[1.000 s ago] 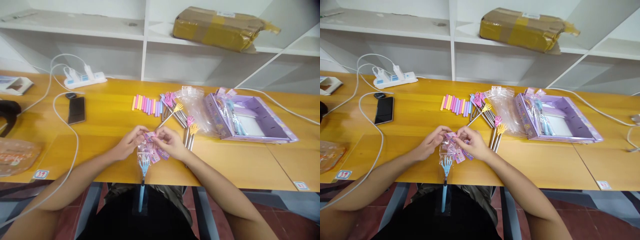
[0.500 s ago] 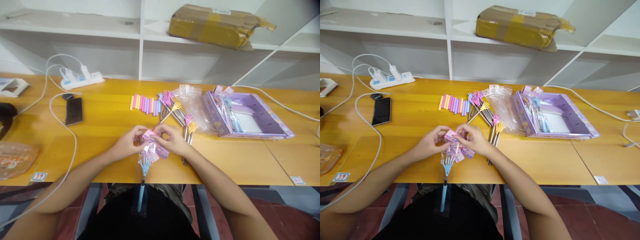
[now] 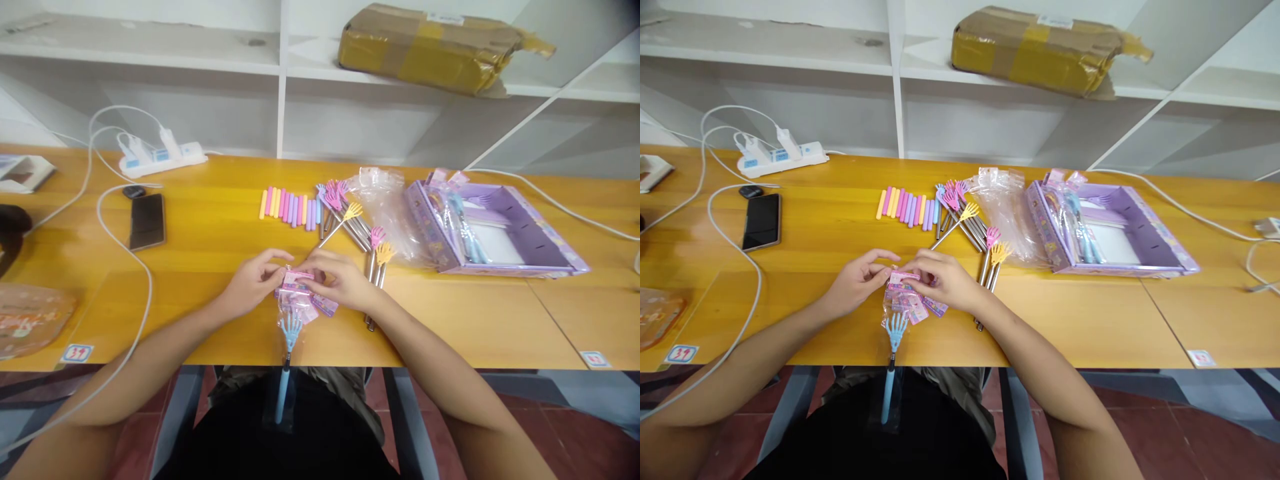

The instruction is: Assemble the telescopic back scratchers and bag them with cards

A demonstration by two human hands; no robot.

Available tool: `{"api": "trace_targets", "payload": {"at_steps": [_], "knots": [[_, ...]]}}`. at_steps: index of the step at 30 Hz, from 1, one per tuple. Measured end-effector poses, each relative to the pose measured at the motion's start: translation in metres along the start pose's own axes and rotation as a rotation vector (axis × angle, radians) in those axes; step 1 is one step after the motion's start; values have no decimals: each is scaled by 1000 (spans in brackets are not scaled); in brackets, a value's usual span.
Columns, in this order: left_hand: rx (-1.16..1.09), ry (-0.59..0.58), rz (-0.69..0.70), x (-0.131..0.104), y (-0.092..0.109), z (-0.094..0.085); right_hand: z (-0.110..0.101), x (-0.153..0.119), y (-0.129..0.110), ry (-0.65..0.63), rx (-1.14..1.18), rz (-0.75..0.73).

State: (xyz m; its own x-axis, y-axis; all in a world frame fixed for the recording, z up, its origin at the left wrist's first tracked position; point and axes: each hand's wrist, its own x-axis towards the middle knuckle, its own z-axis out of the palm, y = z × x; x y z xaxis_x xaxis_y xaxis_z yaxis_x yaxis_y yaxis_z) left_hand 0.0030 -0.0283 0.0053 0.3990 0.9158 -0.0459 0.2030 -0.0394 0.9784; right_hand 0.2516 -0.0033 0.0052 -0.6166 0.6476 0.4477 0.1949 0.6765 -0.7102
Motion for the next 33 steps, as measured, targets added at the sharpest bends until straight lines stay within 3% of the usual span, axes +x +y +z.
{"api": "trace_targets", "payload": {"at_steps": [20,26,33], "knots": [[-72,55,-27,1,0,1,-1,-5,-3,-89,9,-17],[-81,28,-18,1,1,1,3,-2,2,64,-3,132],[-198,-86,-49,-1,-2,-2,2,1,-2,88,126,77]]}}
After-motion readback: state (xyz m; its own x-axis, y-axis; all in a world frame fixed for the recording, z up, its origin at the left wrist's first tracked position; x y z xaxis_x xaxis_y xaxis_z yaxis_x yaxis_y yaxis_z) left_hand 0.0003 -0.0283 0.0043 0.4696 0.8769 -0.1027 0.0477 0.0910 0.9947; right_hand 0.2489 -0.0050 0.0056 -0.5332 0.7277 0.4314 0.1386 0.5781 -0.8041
